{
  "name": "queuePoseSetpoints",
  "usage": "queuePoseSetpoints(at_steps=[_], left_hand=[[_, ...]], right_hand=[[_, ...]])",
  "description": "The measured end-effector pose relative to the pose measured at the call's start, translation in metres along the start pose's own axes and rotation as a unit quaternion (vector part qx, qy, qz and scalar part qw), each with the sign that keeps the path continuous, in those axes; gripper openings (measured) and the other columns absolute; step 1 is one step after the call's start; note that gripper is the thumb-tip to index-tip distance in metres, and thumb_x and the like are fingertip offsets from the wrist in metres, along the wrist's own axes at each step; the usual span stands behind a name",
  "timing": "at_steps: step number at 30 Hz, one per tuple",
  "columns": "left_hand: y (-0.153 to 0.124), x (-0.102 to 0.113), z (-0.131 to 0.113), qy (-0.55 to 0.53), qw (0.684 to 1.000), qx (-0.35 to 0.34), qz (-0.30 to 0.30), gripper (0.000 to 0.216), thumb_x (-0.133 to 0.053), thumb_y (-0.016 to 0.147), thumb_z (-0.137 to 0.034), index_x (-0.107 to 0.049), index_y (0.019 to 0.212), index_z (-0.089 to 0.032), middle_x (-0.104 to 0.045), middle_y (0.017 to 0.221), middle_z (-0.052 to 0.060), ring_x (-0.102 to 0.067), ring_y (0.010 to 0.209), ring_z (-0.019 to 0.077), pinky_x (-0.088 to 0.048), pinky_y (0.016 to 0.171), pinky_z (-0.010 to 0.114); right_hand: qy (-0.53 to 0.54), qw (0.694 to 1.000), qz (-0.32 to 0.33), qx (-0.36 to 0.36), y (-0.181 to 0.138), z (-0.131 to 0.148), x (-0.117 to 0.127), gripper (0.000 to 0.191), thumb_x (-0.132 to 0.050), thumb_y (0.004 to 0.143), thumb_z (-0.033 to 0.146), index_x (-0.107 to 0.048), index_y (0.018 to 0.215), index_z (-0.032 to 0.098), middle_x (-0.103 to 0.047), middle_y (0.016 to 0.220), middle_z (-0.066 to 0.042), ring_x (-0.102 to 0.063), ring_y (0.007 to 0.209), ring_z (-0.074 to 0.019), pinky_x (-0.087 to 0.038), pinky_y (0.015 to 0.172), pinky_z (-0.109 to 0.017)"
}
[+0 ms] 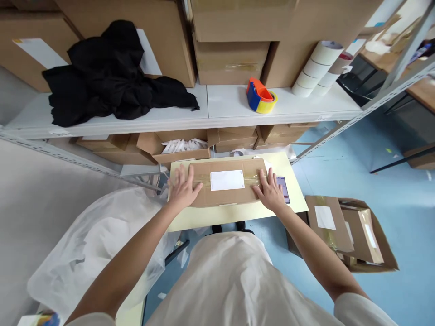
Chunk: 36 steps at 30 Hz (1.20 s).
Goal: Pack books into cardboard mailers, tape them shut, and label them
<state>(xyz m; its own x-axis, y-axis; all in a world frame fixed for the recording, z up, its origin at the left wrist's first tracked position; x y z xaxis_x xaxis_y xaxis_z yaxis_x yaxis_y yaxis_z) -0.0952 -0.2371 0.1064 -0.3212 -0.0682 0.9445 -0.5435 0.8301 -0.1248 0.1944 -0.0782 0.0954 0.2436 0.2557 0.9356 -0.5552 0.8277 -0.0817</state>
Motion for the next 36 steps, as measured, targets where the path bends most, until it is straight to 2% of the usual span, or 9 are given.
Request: queuePoseSetpoints(at_steps=[4, 8, 11, 15, 20, 25, 28, 31, 36], left_hand=[[-0.004, -0.009, 0.037, -0.192, 0.973, 0.12, 0.041, 0.084, -0.033, 0.09, -0.059, -0.009, 0.153, -0.009, -0.011, 0.159, 0.02, -0.015, 0.146, 0.0305, -0.026, 0.115, 0.047], [-0.003, -0.016, 0.044, -0.321, 0.931, 0.113, 0.13, 0.08, -0.028, 0.089, -0.067, -0.02, 0.152, -0.019, -0.035, 0.153, 0.015, -0.045, 0.134, 0.0279, -0.046, 0.101, 0.04], [-0.001, -0.017, 0.033, -0.307, 0.942, 0.059, 0.121, 0.071, -0.033, 0.09, -0.063, -0.032, 0.147, -0.02, -0.046, 0.146, 0.013, -0.046, 0.133, 0.0263, -0.041, 0.106, 0.039], [0.0, -0.018, 0.028, -0.243, 0.964, 0.08, 0.078, 0.064, -0.041, 0.088, -0.054, -0.042, 0.141, -0.018, -0.054, 0.138, 0.015, -0.049, 0.13, 0.0295, -0.039, 0.107, 0.043], [-0.003, -0.005, 0.036, -0.22, 0.971, 0.07, 0.063, 0.059, -0.042, 0.087, -0.054, -0.05, 0.135, -0.02, -0.058, 0.134, 0.012, -0.051, 0.127, 0.0308, -0.041, 0.105, 0.043], [-0.01, 0.034, 0.034, -0.195, 0.976, 0.07, 0.063, 0.057, -0.044, 0.083, -0.06, -0.059, 0.124, -0.023, -0.067, 0.122, 0.008, -0.058, 0.119, 0.0309, -0.046, 0.099, 0.044], [-0.015, 0.063, 0.013, -0.202, 0.976, 0.047, 0.071, 0.055, -0.049, 0.078, -0.065, -0.065, 0.112, -0.025, -0.071, 0.113, 0.005, -0.063, 0.108, 0.0314, -0.051, 0.091, 0.044], [-0.015, 0.083, -0.028, -0.193, 0.977, 0.015, 0.09, 0.05, -0.051, 0.076, -0.068, -0.065, 0.104, -0.029, -0.072, 0.107, -0.002, -0.064, 0.102, 0.0304, -0.053, 0.087, 0.044], [0.003, 0.088, -0.144, -0.134, 0.986, -0.071, 0.063, 0.055, -0.05, 0.075, -0.066, -0.053, 0.118, -0.031, -0.067, 0.117, -0.002, -0.061, 0.106, 0.029, -0.051, 0.089, 0.045]], right_hand=[[0.237, 0.965, 0.04, -0.101, -0.006, -0.036, 0.004, 0.085, -0.025, 0.091, 0.066, 0.004, 0.154, 0.017, -0.008, 0.159, -0.02, -0.023, 0.145, -0.0312, -0.038, 0.105, -0.052], [0.362, 0.912, 0.096, -0.168, 0.0, -0.038, 0.015, 0.081, -0.016, 0.088, 0.073, -0.011, 0.154, 0.025, -0.024, 0.157, -0.015, -0.046, 0.132, -0.03, -0.05, 0.091, -0.045], [0.287, 0.942, 0.06, -0.161, 0.011, -0.014, 0.016, 0.079, -0.02, 0.091, 0.069, -0.025, 0.151, 0.018, -0.046, 0.144, -0.019, -0.057, 0.12, -0.0296, -0.047, 0.095, -0.044], [0.144, 0.974, 0.025, -0.171, 0.013, 0.011, 0.008, 0.071, -0.028, 0.094, 0.057, -0.028, 0.148, 0.011, -0.061, 0.127, -0.023, -0.061, 0.113, -0.0349, -0.043, 0.094, -0.046], [0.144, 0.978, 0.034, -0.145, -0.003, 0.014, 0.01, 0.062, -0.03, 0.095, 0.055, -0.035, 0.145, 0.018, -0.066, 0.121, -0.016, -0.064, 0.107, -0.032, -0.046, 0.087, -0.039], [0.17, 0.978, 0.011, -0.117, -0.028, 0.008, 0.043, 0.054, -0.033, 0.096, 0.05, -0.043, 0.14, 0.02, -0.069, 0.115, -0.014, -0.064, 0.107, -0.032, -0.045, 0.086, -0.039], [0.217, 0.97, -0.022, -0.111, -0.051, -0.008, 0.076, 0.05, -0.037, 0.095, 0.049, -0.049, 0.136, 0.023, -0.073, 0.101, -0.01, -0.066, 0.099, -0.0294, -0.046, 0.082, -0.036], [0.275, 0.952, -0.049, -0.124, -0.081, -0.036, 0.11, 0.051, -0.045, 0.092, 0.05, -0.05, 0.135, 0.024, -0.074, 0.087, -0.005, -0.068, 0.082, -0.025, -0.047, 0.072, -0.032], [0.296, 0.919, -0.147, -0.213, -0.143, -0.107, 0.154, 0.051, -0.052, 0.088, 0.051, -0.057, 0.129, 0.022, -0.072, 0.071, -0.003, -0.066, 0.064, -0.0222, -0.045, 0.06, -0.03]])
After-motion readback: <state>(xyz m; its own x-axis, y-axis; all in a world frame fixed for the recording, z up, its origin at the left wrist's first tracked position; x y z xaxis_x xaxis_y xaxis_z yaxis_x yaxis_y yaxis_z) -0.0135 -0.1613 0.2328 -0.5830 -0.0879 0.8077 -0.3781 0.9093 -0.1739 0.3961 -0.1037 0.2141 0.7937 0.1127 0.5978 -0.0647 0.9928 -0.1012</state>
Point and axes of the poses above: each hand's wrist, its own y-axis towards the middle knuckle, its own x-axis out of the back of the hand, z = x × y, the point moved 2 cm from there along y, towards the middle knuckle
